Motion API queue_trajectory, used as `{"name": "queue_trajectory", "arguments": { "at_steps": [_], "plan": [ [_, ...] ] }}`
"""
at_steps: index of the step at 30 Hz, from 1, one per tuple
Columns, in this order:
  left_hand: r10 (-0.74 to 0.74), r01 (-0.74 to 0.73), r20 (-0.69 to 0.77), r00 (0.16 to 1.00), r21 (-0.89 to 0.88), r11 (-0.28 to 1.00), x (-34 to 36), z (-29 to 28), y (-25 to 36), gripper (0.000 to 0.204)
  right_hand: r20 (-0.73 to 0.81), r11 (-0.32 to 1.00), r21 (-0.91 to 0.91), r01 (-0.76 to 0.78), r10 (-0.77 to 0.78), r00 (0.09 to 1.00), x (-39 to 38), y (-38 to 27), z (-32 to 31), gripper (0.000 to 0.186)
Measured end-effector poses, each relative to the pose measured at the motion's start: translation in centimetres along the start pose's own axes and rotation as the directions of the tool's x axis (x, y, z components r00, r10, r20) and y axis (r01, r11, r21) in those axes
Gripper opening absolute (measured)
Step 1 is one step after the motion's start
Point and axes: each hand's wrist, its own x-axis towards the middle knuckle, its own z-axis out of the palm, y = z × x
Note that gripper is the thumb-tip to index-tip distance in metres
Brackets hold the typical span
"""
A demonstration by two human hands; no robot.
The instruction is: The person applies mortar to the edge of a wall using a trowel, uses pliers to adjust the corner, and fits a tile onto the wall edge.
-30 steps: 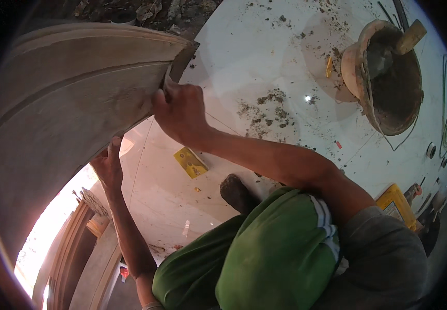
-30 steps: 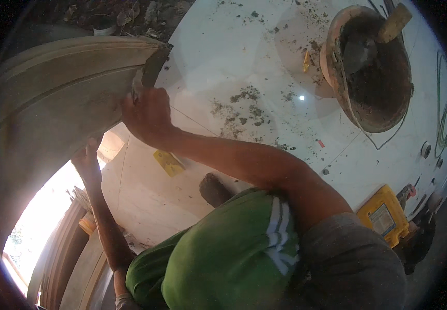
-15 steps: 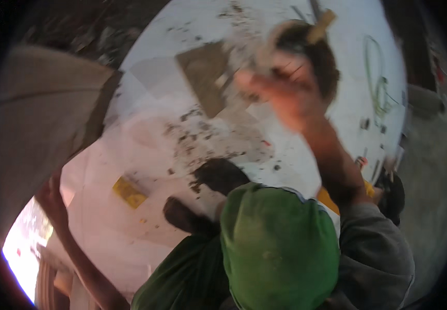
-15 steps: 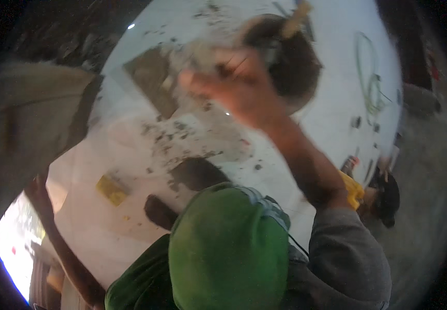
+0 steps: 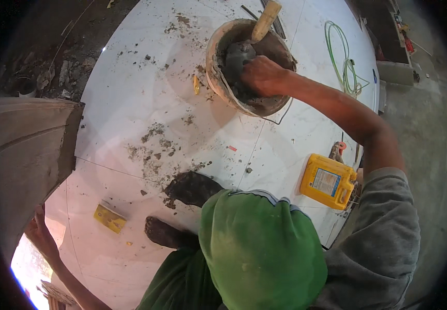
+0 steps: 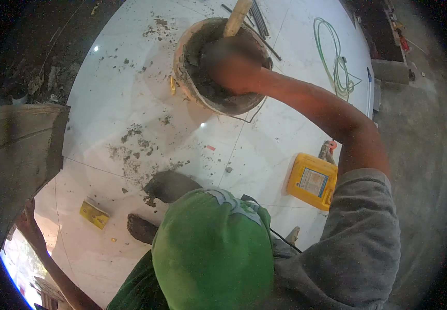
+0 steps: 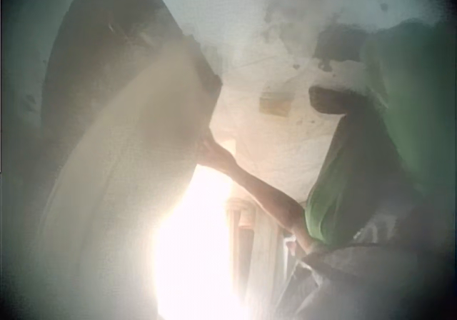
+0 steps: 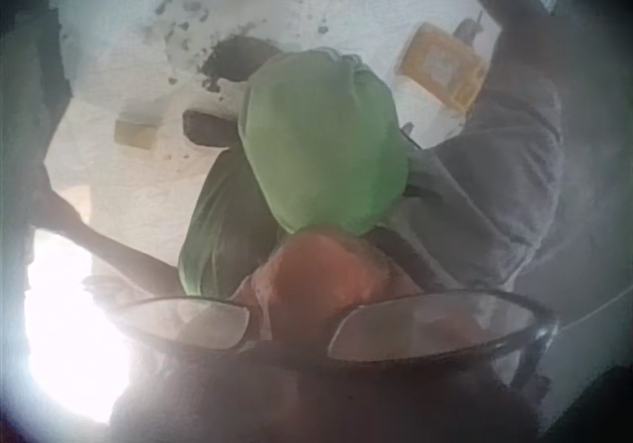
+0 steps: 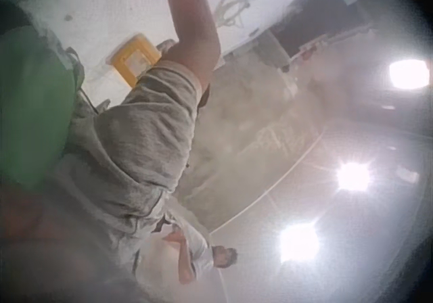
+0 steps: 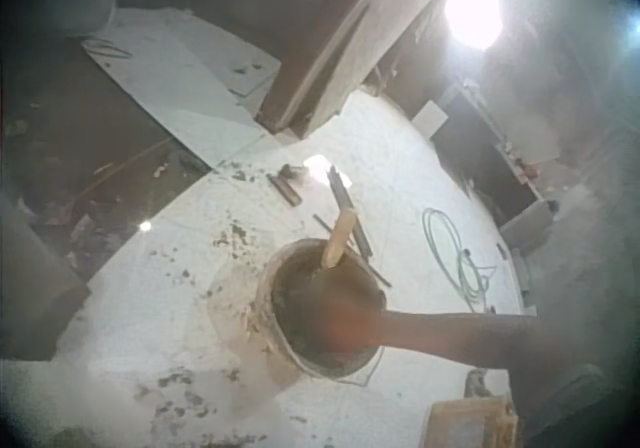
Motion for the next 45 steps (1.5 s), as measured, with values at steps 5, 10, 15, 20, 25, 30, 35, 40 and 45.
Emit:
{"name": "queue_trajectory", "arguments": {
  "at_steps": [5,10,15,20,25,30,35,40,45],
  "plan": [
    [0.002,-0.001,0.094,0.996,-0.007,1.000,0.3,-0.9,-0.5,0.052,0.269,0.992,0.110,0.066,-0.094,0.959,1.4,2.2,-2.9,0.027],
    [-0.123,0.139,0.154,0.980,-0.096,0.986,-0.1,-1.1,-0.7,0.053,0.107,0.981,0.186,0.057,-0.078,0.991,1.5,0.2,-2.9,0.032],
    [-0.085,0.109,0.126,0.988,-0.189,0.976,0.6,-0.4,0.3,0.051,0.215,0.963,0.241,0.117,-0.171,0.962,2.0,1.9,0.1,0.024],
    [-0.100,0.101,0.054,0.994,-0.031,0.994,0.1,-2.7,-2.7,0.050,0.396,0.935,0.356,-0.005,-0.146,0.907,1.6,1.4,-3.1,0.030],
    [-0.178,0.187,0.141,0.974,-0.053,0.981,0.9,-2.8,-4.6,0.045,0.042,0.980,0.192,0.053,-0.062,0.997,-2.1,0.8,0.5,0.023],
    [-0.167,0.175,0.122,0.978,-0.056,0.983,0.1,-0.7,-2.8,0.040,0.594,0.960,0.275,-0.044,-0.133,0.793,-0.4,2.5,-0.2,0.026],
    [-0.027,0.028,-0.017,1.000,0.077,0.997,-0.3,-1.4,2.5,0.030,0.117,0.726,0.658,0.197,-0.358,0.926,-3.9,2.3,-9.9,0.027],
    [-0.080,0.082,-0.025,0.996,0.089,0.993,-0.7,0.3,3.7,0.032,-0.203,-0.011,0.979,0.203,-0.007,0.979,-2.5,-8.7,-15.1,0.029],
    [-0.053,0.058,0.035,0.998,-0.141,0.988,-0.3,1.3,5.7,0.036,-0.393,-0.077,0.875,0.478,0.466,0.793,9.0,-21.9,-7.4,0.020]
  ]
}}
